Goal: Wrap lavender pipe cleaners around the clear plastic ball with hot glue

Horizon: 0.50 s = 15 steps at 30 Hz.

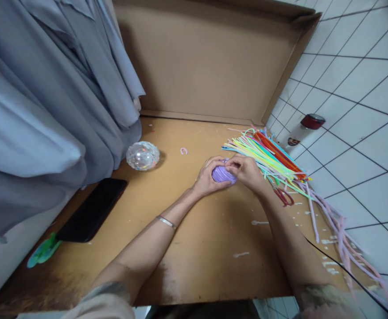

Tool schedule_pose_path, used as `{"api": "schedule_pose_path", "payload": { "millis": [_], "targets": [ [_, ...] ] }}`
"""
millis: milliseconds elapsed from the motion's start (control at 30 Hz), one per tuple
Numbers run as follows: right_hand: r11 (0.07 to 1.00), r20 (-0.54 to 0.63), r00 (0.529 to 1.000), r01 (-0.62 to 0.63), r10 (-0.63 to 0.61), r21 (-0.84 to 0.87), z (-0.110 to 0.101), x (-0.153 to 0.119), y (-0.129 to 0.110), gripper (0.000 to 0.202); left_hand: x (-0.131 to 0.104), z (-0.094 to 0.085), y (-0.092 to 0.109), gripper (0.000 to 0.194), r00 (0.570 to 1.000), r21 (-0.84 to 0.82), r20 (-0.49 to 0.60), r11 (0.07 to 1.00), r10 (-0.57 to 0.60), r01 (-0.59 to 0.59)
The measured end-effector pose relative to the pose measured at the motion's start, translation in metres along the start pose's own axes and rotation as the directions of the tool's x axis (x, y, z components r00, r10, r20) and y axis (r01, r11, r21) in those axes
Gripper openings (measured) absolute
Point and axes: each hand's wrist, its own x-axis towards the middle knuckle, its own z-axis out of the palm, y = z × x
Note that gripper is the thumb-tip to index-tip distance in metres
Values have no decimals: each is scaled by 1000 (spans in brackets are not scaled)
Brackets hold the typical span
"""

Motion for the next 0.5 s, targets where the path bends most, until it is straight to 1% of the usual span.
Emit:
{"api": "schedule_pose_path", "payload": {
  "millis": [300, 500],
  "targets": [
    [1000, 72, 997, 20, -19, -12, -6, 0, -3, 14, 1, 0, -1, 59, 1000, -9, -2, 1000, -9, 9],
    [999, 75, 997, 29, -25, -45, -8, -1, -4, 17, 0, 0, -1, 58, 1000, -15, -4, 1000, 0, 0]
  ]
}}
